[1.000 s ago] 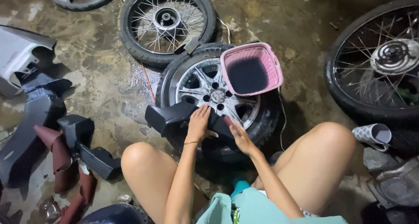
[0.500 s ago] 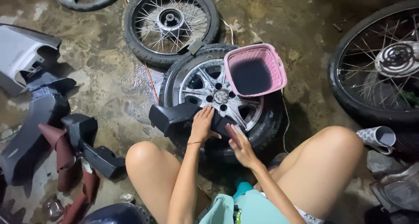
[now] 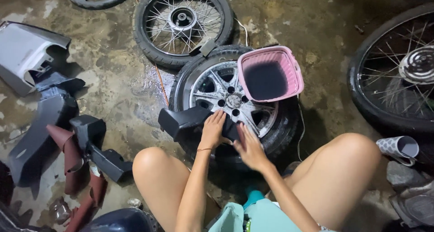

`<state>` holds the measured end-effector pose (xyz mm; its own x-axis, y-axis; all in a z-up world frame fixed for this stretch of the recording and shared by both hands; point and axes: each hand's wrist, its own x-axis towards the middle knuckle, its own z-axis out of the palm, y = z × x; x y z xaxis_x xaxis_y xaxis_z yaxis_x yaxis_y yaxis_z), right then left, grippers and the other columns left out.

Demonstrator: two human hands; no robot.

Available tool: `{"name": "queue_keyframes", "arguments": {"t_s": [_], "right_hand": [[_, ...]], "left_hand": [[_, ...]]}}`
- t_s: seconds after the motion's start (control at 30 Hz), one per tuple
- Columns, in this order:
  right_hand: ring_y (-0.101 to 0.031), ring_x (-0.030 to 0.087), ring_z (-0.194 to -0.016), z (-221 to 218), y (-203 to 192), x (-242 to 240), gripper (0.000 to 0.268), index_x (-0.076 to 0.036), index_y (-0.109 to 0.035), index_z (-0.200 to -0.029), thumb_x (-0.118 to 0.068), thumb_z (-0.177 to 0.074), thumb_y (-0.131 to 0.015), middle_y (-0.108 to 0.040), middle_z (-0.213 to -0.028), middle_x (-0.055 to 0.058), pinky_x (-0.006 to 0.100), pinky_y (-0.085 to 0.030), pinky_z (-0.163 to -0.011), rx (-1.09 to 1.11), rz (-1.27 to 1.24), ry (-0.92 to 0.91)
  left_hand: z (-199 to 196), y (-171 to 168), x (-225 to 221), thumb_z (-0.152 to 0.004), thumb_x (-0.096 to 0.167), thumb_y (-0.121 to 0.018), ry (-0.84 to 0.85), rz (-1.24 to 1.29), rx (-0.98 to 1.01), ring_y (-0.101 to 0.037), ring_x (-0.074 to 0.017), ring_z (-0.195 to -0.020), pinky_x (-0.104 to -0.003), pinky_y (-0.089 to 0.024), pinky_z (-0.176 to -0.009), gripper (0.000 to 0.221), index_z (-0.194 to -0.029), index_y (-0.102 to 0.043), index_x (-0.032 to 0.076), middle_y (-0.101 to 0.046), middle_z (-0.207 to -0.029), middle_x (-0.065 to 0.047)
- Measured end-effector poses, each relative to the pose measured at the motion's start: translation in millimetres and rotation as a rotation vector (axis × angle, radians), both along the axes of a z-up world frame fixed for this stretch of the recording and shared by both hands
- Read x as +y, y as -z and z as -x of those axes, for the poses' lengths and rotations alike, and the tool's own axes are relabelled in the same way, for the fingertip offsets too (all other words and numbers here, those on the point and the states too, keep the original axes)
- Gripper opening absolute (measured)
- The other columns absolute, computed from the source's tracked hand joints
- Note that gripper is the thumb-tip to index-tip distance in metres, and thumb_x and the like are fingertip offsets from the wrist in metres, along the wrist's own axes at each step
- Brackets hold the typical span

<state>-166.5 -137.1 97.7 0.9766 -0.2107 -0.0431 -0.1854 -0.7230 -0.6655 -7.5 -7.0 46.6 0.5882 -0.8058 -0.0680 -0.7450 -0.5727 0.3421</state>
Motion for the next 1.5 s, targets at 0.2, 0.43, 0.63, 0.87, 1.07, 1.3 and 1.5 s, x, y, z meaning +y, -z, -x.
{"name": "queue_keyframes", "arguments": {"t_s": [0.2, 0.43, 0.63, 0.87, 1.07, 1.3, 1.5], "right_hand": [[-0.024, 0.036, -0.152, 10.3, -28.4, 21.2, 0.087, 0.002, -0.029, -0.157, -0.062, -0.101, -0.047, -0.028, -0.164, 0.023, 0.047, -0.018, -0.125, 0.072, 0.116, -0.013], [-0.017, 0.030, -0.156, -42.8, -16.0, -13.4, 0.089, -0.001, -0.027, -0.159, -0.071, -0.103, -0.024, -0.023, -0.166, 0.019, 0.040, -0.009, -0.129, 0.307, 0.020, 0.066], [-0.016, 0.035, -0.156, -19.4, -35.6, 10.5, 0.086, 0.003, -0.027, -0.157, -0.065, -0.104, -0.029, -0.025, -0.164, 0.026, 0.043, -0.006, -0.129, 0.343, 0.039, 0.039], [-0.021, 0.039, -0.153, 18.0, -20.5, 37.6, 0.097, 0.004, -0.026, -0.158, -0.070, -0.098, -0.045, -0.024, -0.165, 0.026, 0.047, -0.017, -0.125, 0.043, 0.244, -0.032], [-0.015, 0.032, -0.156, -34.8, -4.8, 7.0, 0.087, -0.003, -0.021, -0.161, -0.068, -0.103, -0.025, -0.019, -0.168, 0.019, 0.044, -0.012, -0.127, 0.329, 0.074, 0.032], [-0.004, 0.033, -0.158, -50.0, -17.0, 4.3, 0.092, 0.002, -0.015, -0.161, -0.071, -0.104, -0.017, -0.010, -0.168, 0.023, 0.044, -0.001, -0.128, 0.408, 0.011, 0.056], [-0.014, 0.039, -0.155, -10.7, -59.7, 51.0, 0.091, 0.007, -0.021, -0.158, -0.065, -0.104, -0.034, -0.018, -0.165, 0.029, 0.047, -0.010, -0.126, 0.268, 0.100, -0.007]], "left_hand": [[1.6, -10.0, 2.1, -0.041, 0.052, -0.095, -0.003, 0.008, -0.005, -0.036, -0.0257, -0.149, -0.041, -0.028, -0.122, 0.130, -0.152, -0.045, 0.007, -0.045, -0.159, -0.012], [1.4, -19.0, 4.5, -0.044, 0.046, -0.097, 0.001, 0.004, 0.016, -0.035, -0.0269, -0.150, -0.042, -0.027, -0.122, 0.127, -0.152, -0.044, 0.006, -0.043, -0.160, -0.013], [-1.3, -7.2, 0.4, -0.039, 0.051, -0.096, 0.001, -0.003, 0.015, -0.035, -0.0261, -0.151, -0.042, -0.027, -0.123, 0.131, -0.152, -0.044, 0.007, -0.043, -0.160, -0.012], [0.7, -1.3, -0.8, -0.041, 0.049, -0.096, -0.013, 0.001, 0.026, -0.034, -0.0264, -0.151, -0.042, -0.026, -0.123, 0.130, -0.152, -0.044, 0.007, -0.042, -0.161, -0.012], [0.6, 3.8, 0.2, -0.044, 0.045, -0.096, -0.010, 0.004, 0.012, -0.035, -0.0261, -0.151, -0.042, -0.027, -0.123, 0.126, -0.152, -0.044, 0.006, -0.043, -0.160, -0.013], [0.6, 2.6, 1.1, -0.043, 0.051, -0.094, 0.018, 0.005, -0.021, -0.033, -0.0270, -0.151, -0.043, -0.026, -0.123, 0.129, -0.152, -0.043, 0.005, -0.042, -0.160, -0.014], [-0.5, 16.2, -0.4, -0.048, 0.042, -0.095, 0.030, -0.008, -0.037, -0.032, -0.0292, -0.151, -0.044, -0.025, -0.124, 0.124, -0.153, -0.042, 0.003, -0.040, -0.161, -0.016]]}}
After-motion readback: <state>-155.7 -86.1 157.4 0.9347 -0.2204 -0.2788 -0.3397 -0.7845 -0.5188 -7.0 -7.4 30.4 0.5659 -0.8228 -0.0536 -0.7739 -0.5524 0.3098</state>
